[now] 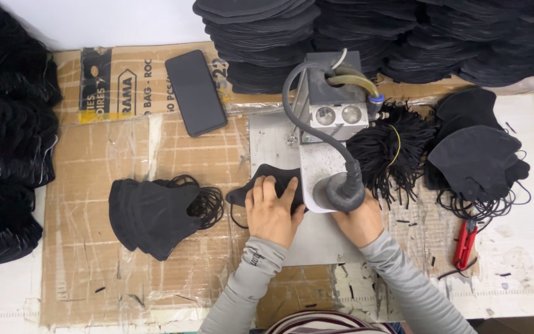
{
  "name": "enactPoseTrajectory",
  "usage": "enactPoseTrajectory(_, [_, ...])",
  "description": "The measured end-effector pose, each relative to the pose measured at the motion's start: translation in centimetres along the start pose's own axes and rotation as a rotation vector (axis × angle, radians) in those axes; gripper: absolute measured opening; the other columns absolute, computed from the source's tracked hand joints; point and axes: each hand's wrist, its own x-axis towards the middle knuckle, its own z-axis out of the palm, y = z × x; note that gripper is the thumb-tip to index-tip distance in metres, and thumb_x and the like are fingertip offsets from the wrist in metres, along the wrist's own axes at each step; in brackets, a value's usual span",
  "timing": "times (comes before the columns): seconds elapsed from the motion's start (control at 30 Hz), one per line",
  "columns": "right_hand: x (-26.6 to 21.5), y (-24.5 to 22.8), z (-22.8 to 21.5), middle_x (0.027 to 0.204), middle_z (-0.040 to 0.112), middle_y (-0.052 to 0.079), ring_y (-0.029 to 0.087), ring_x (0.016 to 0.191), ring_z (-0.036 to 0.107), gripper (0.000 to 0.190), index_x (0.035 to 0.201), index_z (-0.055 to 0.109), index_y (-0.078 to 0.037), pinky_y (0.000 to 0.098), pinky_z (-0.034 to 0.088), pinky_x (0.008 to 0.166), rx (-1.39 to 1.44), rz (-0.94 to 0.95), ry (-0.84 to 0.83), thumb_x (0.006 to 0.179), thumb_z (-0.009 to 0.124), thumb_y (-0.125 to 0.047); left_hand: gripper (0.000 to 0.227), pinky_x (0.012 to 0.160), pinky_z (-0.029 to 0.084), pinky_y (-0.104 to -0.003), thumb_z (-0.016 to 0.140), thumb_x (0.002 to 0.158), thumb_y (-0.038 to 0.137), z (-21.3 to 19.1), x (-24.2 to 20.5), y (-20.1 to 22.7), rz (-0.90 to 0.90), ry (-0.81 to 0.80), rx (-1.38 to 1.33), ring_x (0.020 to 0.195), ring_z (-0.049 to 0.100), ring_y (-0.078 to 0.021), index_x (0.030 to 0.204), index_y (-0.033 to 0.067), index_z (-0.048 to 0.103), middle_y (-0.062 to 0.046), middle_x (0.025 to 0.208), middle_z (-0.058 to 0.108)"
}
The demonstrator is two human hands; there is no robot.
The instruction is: Using an ultrasonic welding machine and nippers to assemble and trim black face masks in a workshop setting.
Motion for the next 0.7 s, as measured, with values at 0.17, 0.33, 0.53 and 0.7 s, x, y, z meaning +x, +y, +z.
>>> enactPoseTrajectory(0.17, [0.2,1.2,1.0,0.095,0.074,0.017,0.041,0.086,0.069,0.027,0.098,0.073,-0.007,0.0482,0.055,0.075,-0.106,-0.035,-0.013,0.071,0.074,-0.006,0.061,0.105,0.036,-0.052,0.084,0.072,0.031,0.0,0.4,-0.1,-0.006,-0.011,-0.002,0.128,0.046,-0.0392,0.129,0.0147,0.07,-0.019,0.127,0.052])
enactPoseTrajectory(0.33, [0.0,2.7,2.1,0.085,0.073,0.014,0.039,0.079,0.068,0.016,0.089,0.071,-0.007,0.0478,0.055,0.069,-0.189,-0.01,-0.007,0.073,0.072,-0.004,0.063,0.105,0.036,-0.053,0.085,0.07,0.03,0.0,0.9,-0.2,-0.023,-0.012,-0.015,0.127,0.046,-0.0397,0.129,0.0149,0.069,-0.019,0.128,0.053])
enactPoseTrajectory(0.53, [1.4,0.0,0.6,0.082,0.071,0.013,0.036,0.075,0.068,0.011,0.085,0.069,-0.007,0.0479,0.053,0.07,-0.081,-0.036,0.032,0.076,0.075,-0.01,0.069,0.108,0.035,-0.054,0.085,0.071,0.032,0.8,0.5,-0.3,-0.035,-0.012,0.002,0.131,0.045,-0.0417,0.133,0.0098,0.066,-0.02,0.132,0.053])
enactPoseTrajectory(0.7, [0.6,-0.8,-2.1,0.088,0.072,0.017,0.038,0.079,0.067,0.017,0.088,0.071,-0.005,0.0477,0.052,0.071,-0.081,-0.052,-0.065,0.073,0.076,-0.009,0.064,0.109,0.039,-0.051,0.079,0.075,0.019,1.9,-1.3,0.1,-0.031,0.008,-0.024,0.131,0.048,-0.0429,0.136,0.0061,0.061,-0.022,0.134,0.054])
